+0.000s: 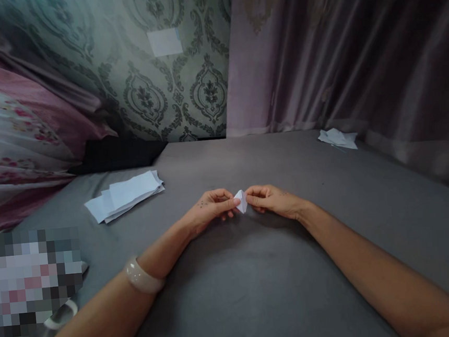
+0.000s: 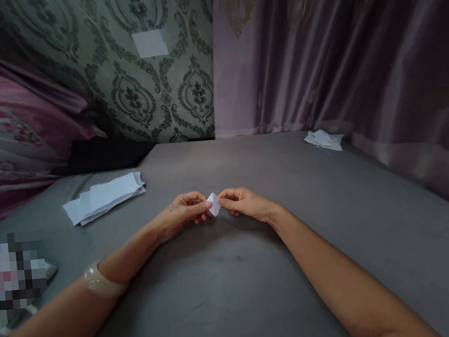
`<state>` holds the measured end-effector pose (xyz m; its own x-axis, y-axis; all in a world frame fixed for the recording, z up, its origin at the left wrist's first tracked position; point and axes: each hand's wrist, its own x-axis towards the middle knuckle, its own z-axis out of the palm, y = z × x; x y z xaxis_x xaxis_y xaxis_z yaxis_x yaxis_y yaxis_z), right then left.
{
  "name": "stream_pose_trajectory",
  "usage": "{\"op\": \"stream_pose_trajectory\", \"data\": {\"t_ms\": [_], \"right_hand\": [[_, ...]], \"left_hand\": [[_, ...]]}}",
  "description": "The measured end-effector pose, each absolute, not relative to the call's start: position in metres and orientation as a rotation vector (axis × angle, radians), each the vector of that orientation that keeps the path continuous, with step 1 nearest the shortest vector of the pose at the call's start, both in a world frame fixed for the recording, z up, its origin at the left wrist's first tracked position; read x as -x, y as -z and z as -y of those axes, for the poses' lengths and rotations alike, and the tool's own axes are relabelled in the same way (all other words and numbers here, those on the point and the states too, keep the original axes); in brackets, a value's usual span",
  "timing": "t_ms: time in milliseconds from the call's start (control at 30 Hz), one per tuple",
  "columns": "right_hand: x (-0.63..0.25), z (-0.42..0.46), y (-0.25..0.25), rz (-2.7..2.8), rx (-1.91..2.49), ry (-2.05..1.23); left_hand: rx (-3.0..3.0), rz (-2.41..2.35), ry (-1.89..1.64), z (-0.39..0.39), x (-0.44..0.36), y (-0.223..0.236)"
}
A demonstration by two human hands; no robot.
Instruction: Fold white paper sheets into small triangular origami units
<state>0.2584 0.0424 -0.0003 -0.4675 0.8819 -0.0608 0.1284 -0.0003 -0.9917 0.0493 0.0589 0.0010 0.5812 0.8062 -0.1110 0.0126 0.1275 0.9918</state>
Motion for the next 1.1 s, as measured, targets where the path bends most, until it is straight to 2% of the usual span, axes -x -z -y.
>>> {"op": "stream_pose_trajectory", "data": {"t_ms": [133, 333, 667, 967, 1100], "right_hand": [[-0.250, -0.043, 0.003, 1.655, 1.158, -1.255], [-0.235, -0.042, 0.008, 1.511, 1.016, -0.892], [-0.227, -0.039, 0.001, 1.322, 1.024, -1.057], [-0.225, -0.035, -0.001, 1.355, 1.097, -1.081], [-0.223, -0.032, -0.001, 1.268, 1.129, -1.247]], "left_hand": [[-1.466, -0.862, -0.860, -0.058, -0.053, -0.001], [-1.374, -0.799, -1.105, -0.055, -0.058, -0.001], [-1.426, -0.725, -1.242, -0.056, -0.060, 0.004], [-1.546, -0.912, -1.050, -0.054, -0.059, 0.000], [-1.479, -0.906, -1.102, -0.054, -0.059, -0.001]]}}
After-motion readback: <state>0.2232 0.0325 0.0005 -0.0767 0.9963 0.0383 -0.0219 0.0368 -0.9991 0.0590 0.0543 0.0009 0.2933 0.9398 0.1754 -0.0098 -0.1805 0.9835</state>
